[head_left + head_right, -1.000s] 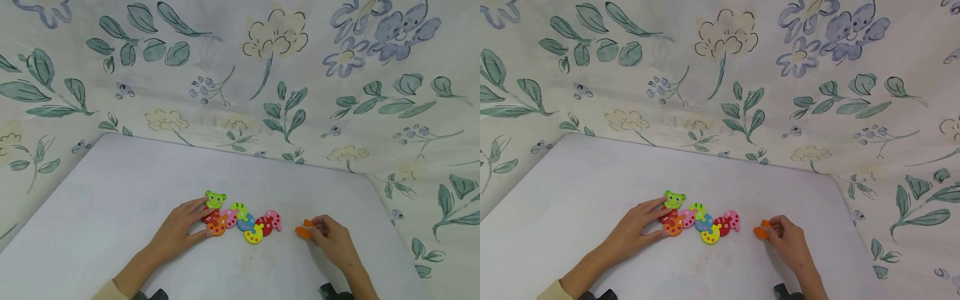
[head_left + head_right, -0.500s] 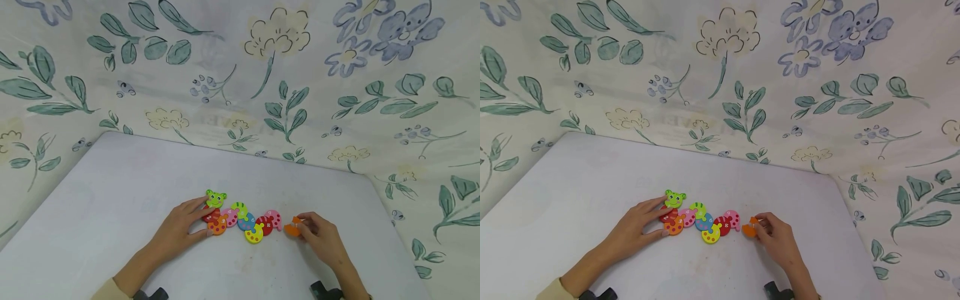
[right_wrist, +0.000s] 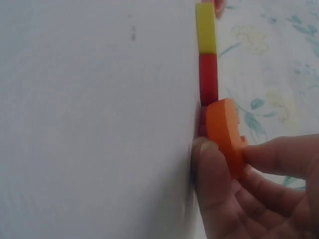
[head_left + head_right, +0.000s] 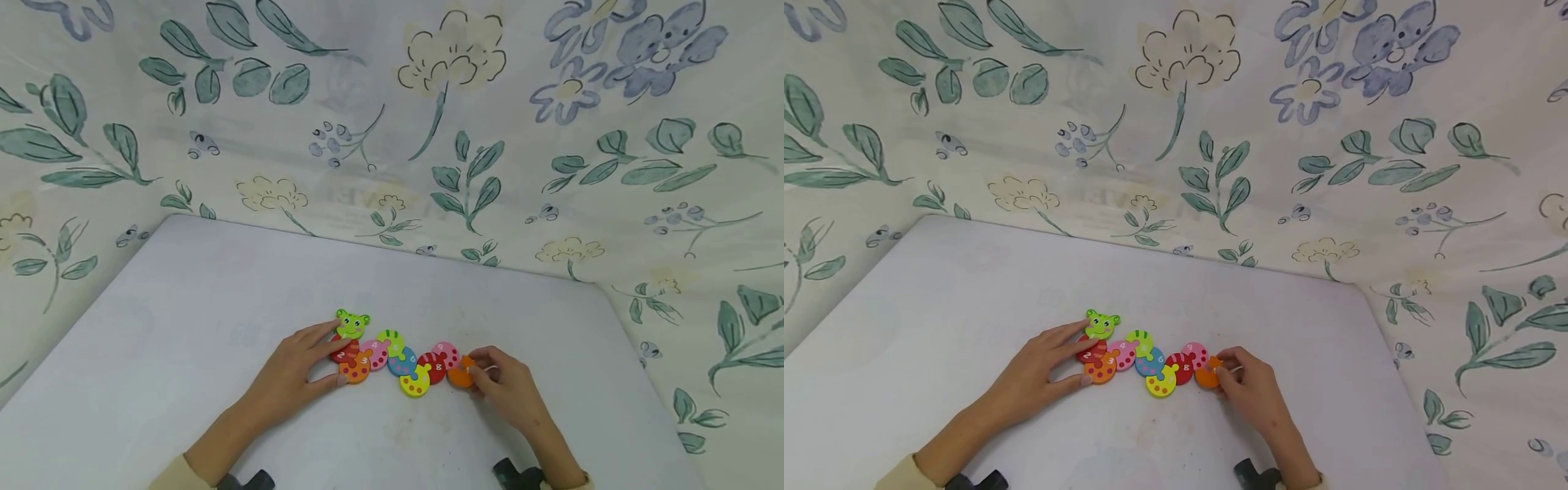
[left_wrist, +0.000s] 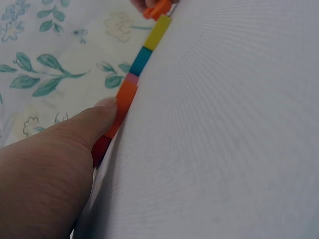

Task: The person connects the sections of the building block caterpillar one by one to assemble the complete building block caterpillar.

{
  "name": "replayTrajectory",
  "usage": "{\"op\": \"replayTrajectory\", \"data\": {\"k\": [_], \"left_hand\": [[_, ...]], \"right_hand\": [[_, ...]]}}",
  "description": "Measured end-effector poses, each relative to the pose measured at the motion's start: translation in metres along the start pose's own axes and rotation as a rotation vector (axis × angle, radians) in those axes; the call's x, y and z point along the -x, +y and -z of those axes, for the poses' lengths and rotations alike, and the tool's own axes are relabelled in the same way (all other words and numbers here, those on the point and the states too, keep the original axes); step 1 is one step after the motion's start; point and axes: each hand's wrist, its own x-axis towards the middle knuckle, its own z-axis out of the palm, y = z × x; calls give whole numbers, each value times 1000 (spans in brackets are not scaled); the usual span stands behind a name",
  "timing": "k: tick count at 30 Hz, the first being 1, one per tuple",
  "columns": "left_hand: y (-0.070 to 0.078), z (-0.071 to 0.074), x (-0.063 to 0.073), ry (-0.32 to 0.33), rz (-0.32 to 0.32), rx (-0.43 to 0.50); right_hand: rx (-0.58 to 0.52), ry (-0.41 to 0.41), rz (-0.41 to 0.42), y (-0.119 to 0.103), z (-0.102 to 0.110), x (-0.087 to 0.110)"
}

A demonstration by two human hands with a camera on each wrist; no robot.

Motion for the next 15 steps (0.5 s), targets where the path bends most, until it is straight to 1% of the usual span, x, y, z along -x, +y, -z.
{"op": "replayTrajectory", "data": {"k": [5,11,15], "left_hand": [[-1,-1,-1,0,-10,-1],[-1,-1,0,-5,3,8],[0,0,0,-6,10,12]], "right_hand": [[45,12,-17,0,-2,-1],[40,-3,-27,4,-3,-4],[63,-20,-9,6,-3,-6]]}}
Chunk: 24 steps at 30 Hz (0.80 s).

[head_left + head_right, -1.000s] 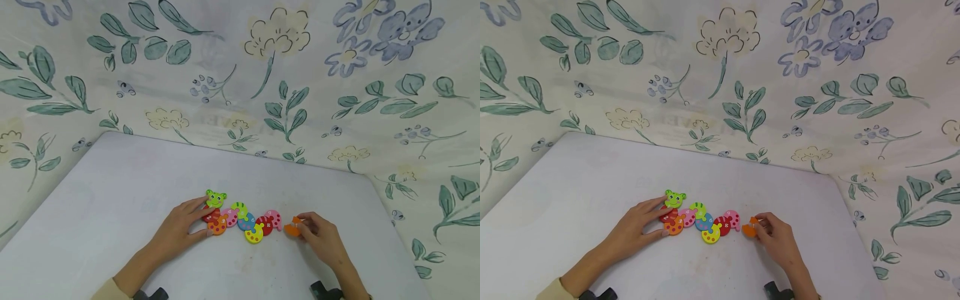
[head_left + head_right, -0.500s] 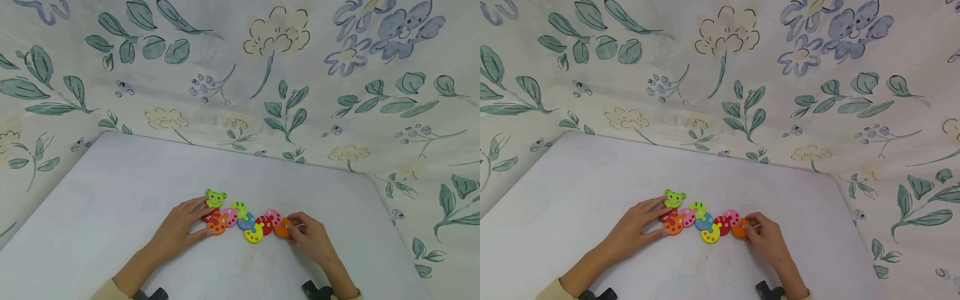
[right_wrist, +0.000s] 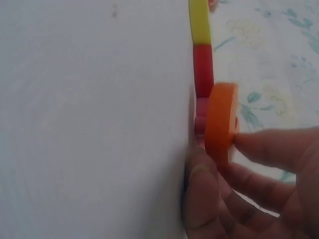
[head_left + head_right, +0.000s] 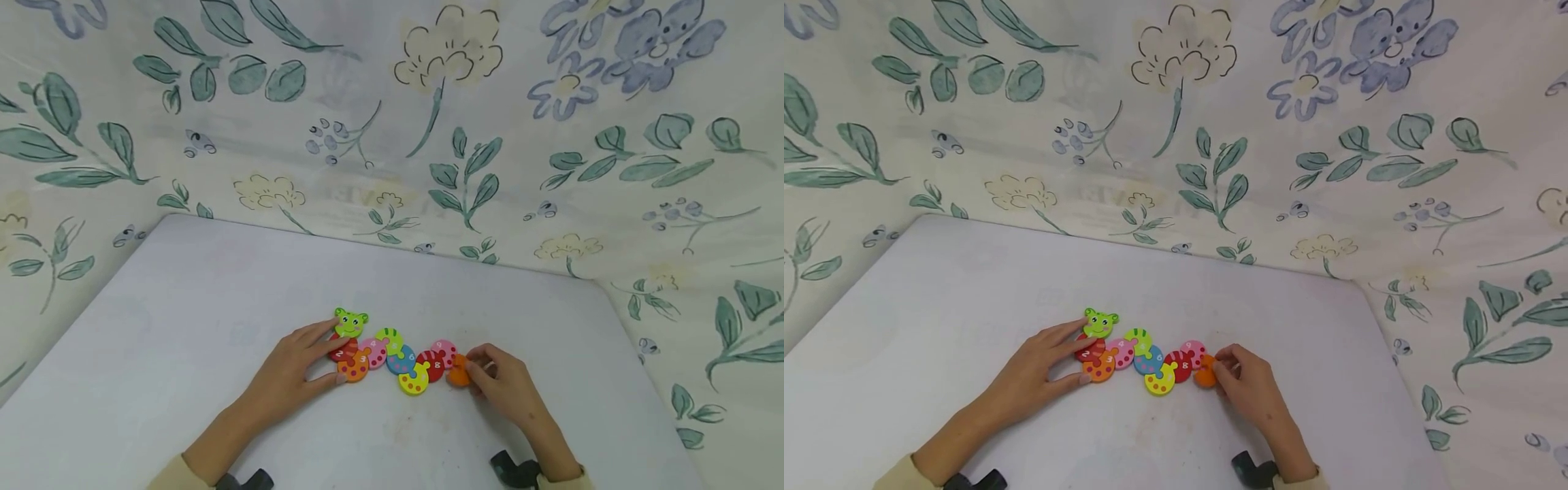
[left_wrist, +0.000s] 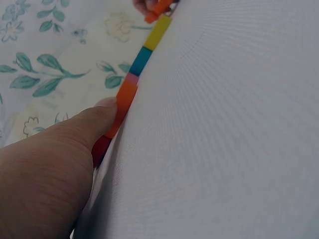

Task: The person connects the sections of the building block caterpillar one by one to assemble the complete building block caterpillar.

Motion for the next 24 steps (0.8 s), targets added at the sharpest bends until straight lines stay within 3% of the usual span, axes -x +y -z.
{"op": "replayTrajectory", "data": {"k": [13,21,24], "left_hand": [[0,1,-1,-11,11,-7],[0,0,-1,-15,11,-1],[-1,1,-1,-13,11,-4]], "right_hand": [[36,-39,39,-1,-2,-1],[-166,-48,-29,6,3,-3],[-160,-34,-55,5,3,-3]]}}
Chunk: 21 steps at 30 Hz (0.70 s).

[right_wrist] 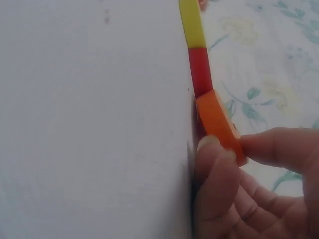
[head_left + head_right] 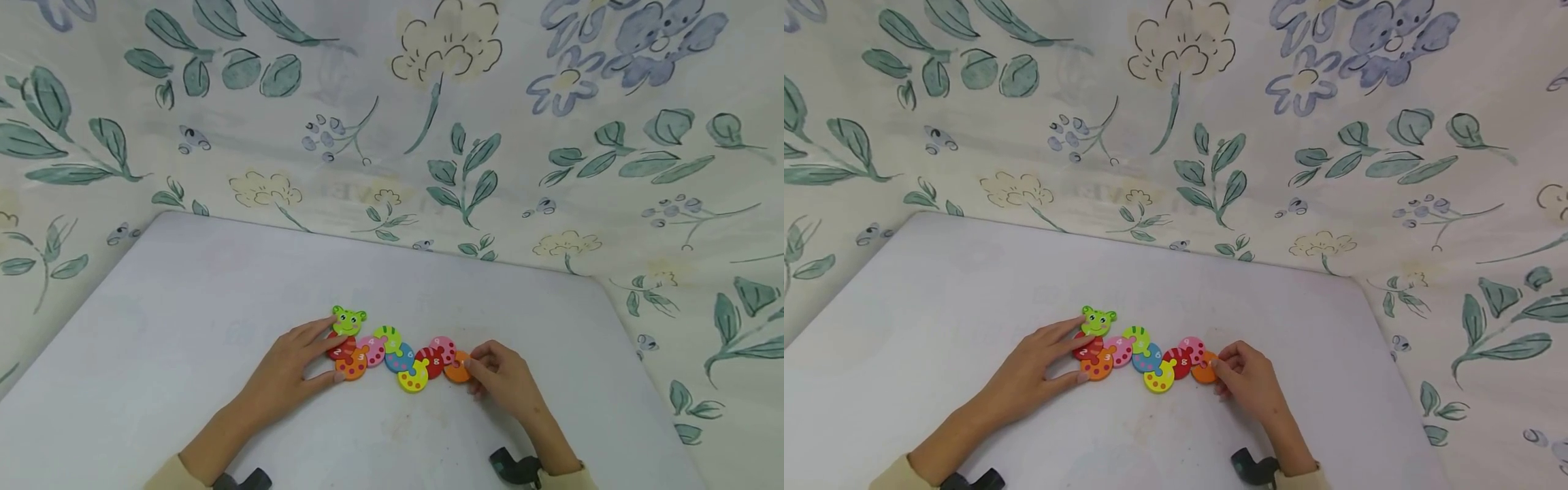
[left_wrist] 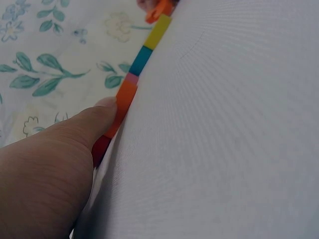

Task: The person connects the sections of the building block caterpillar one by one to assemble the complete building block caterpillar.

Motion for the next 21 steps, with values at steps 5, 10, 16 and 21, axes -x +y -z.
{"op": "replayTrajectory", "data": {"k": [5,10,16,21], "left_hand": [[0,0,-1,-1,-1,-4],[-1,0,-1,-4,-3,-4],[-1,0,0,-2,-8,-1],[2,1,0,1,-8,5]], "right_hand": [[90,18,-25,-2,-2,2],[100,14,-26,0,-4,3],[144,-50,22,1,-2,1],[271,-85,63,0,-5,1]]}}
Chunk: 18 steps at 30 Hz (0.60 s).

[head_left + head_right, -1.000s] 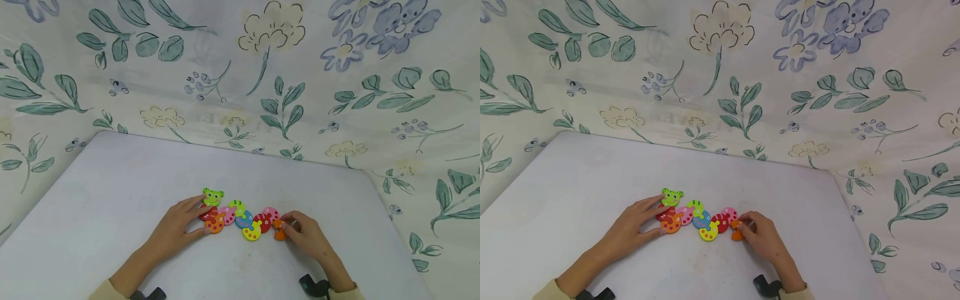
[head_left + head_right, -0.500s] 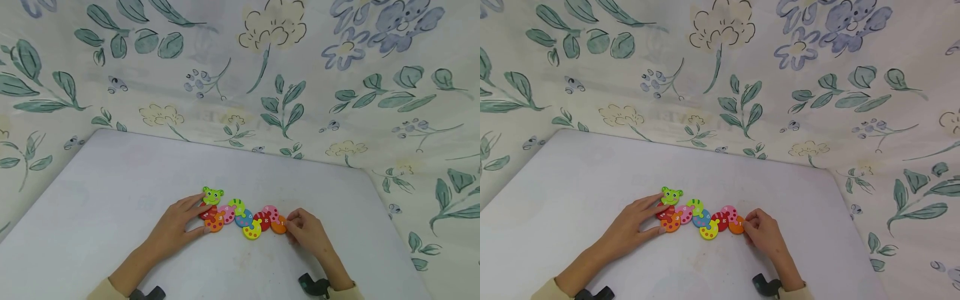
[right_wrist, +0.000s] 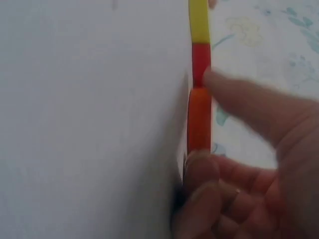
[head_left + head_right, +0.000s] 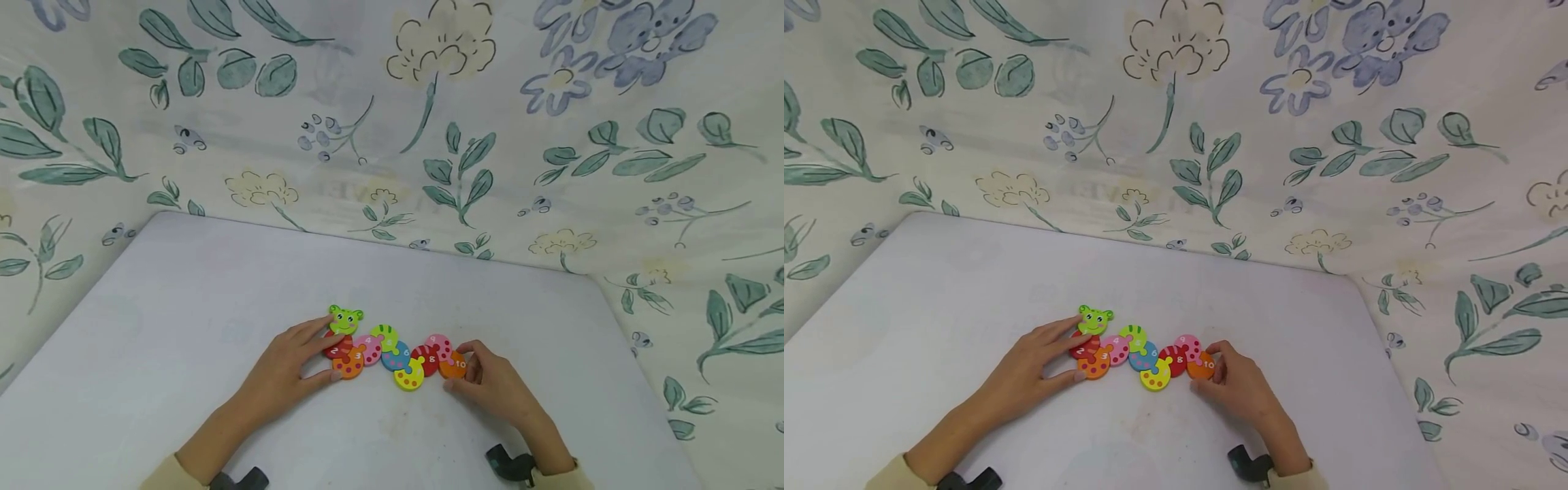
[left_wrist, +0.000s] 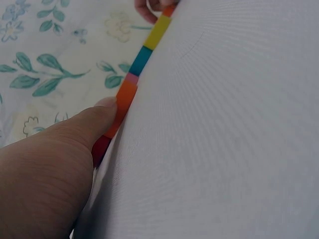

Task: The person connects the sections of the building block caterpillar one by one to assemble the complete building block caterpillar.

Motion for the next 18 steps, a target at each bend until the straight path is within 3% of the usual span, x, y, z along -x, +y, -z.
{"op": "replayTrajectory", "data": {"k": [6,18], "left_hand": [[-2,-3,0,5,5,0],[-2,-12,-6,-9,27,13]], "right_hand": [[46,34,7,-2,-1,-2],[88,81,-78,2,-1,1]]}}
